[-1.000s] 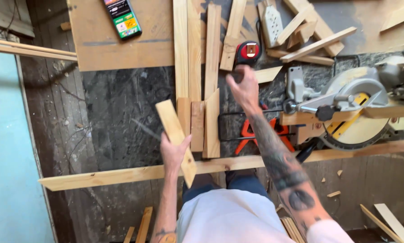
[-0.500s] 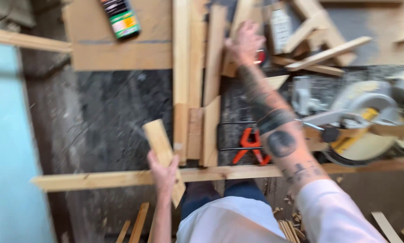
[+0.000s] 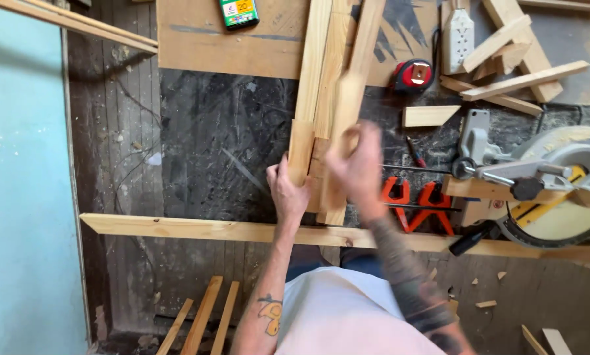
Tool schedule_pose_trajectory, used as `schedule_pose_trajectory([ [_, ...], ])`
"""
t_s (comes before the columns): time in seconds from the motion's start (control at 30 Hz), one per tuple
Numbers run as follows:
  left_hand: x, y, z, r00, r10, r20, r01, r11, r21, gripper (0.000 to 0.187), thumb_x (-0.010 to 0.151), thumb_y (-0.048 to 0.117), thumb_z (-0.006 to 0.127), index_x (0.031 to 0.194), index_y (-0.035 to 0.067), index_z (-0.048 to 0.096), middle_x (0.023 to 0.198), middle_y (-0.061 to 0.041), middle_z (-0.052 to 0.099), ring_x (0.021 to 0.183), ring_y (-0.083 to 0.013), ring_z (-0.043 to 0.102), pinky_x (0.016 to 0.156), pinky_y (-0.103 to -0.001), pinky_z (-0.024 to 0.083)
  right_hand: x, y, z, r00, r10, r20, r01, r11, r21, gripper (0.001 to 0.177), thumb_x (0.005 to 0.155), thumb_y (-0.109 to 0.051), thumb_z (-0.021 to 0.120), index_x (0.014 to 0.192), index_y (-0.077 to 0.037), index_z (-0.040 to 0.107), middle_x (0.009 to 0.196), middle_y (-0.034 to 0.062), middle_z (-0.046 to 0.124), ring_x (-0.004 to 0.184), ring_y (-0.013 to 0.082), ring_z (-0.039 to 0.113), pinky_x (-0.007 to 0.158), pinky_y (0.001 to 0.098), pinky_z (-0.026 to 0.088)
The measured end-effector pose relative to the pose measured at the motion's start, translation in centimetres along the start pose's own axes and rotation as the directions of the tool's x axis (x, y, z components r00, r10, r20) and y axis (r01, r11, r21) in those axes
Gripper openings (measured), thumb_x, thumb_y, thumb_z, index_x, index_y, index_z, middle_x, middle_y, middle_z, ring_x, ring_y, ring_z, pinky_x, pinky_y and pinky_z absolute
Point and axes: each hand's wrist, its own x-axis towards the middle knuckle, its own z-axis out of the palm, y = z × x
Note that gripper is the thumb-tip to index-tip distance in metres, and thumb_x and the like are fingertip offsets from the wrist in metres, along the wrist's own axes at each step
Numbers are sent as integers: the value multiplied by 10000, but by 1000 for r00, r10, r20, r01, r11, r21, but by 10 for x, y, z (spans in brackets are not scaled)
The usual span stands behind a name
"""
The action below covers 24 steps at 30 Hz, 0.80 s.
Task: Measuring and marking wooden slats using a tape measure and a pen on a workbench
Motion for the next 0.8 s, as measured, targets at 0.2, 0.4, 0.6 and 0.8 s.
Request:
schedule_pose_trajectory([
  [0.2, 7, -10, 0, 999, 43, 24, -43, 999, -9, 773, 659, 210, 883, 1370, 31, 636, 1184, -198, 570, 1109, -429, 599, 1033, -504, 478, -69, 19, 38, 969, 240, 49, -221, 943, -249, 473, 718, -339, 798, 1100, -171, 575, 1171, 65, 526, 1064, 322, 640, 840, 463, 484],
  [0.4, 18, -27, -2, 993, -50, 110, 56, 997, -48, 721, 750, 283, 829, 1416, 88, 636, 1233, -157, 580, 1168, -364, 596, 1043, -482, 483, -102, 43, 1, 974, 131, 186, -40, 903, -427, 246, 862, -431, 781, 1008, -268, 668, 1110, -57, 609, 1065, 195, 610, 835, 397, 474],
  [0.6, 26, -27, 2, 991, -4, 137, 7, 1000, -21, 751, 780, 300, 819, 1470, 117, 585, 1314, -166, 560, 1226, -388, 571, 1062, -516, 471, -139, 12, 13, 952, 111, 287, 28, 897, -440, 463, 828, -284, 791, 1263, -221, 649, 1332, 46, 568, 1185, 248, 554, 861, 406, 479],
  [0.8, 21, -14, 7, 988, -6, 156, -4, 998, 59, 776, 846, 307, 736, 1565, 218, 457, 1420, -152, 538, 1288, -406, 551, 1024, -595, 487, -161, 21, 44, 937, 103, 333, 85, 858, -506, 853, 763, -124, 817, 1524, -103, 430, 1616, 193, 312, 1320, 316, 462, 953, 429, 466],
])
